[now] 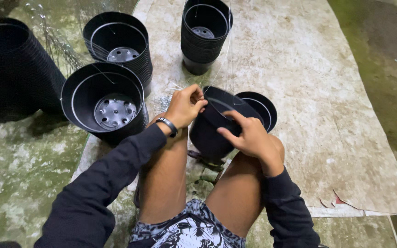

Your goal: The person sits on the floor and assembles wire handles onto black plastic planters. They bend metal wires into loops, thread them through holes in the planter rims, and secure them by twisting the ends. The person uses pliers to cut and shape the wires and repeats the process for multiple planters.

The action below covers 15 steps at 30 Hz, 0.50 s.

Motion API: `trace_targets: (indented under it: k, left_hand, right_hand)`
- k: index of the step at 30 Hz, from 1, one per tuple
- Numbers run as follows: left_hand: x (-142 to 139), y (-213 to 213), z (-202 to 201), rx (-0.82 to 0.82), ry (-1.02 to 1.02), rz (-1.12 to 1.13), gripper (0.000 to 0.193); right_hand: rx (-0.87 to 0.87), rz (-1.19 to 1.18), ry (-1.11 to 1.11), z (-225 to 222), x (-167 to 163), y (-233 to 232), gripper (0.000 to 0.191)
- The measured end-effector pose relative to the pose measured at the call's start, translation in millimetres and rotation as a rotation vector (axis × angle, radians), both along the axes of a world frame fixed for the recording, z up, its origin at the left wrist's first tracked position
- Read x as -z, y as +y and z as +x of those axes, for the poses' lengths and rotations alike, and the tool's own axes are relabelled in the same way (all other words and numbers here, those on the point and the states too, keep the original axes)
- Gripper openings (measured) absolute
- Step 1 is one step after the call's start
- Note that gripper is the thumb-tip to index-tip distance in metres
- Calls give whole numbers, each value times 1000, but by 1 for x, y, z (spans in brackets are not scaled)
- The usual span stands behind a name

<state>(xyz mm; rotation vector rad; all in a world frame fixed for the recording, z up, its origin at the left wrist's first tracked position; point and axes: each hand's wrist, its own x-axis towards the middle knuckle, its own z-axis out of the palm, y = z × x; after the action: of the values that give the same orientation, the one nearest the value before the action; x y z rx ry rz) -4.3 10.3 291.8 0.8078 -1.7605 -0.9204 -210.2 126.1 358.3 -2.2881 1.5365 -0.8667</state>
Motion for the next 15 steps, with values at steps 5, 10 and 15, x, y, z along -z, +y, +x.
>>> trace_targets:
  k: [5,10,15]
  left_hand:
    - [0,12,9,-5,0,-11,14]
    - [-1,18,9,-46,-60,-52,13]
    - [0,17,6,-88,-38,-62,12]
  right_hand:
    - [55,109,242,21,-11,-18,33]
    - [3,118,254,36,-3,-36,29]
    - [-21,-4,185,40,9,-41,20]
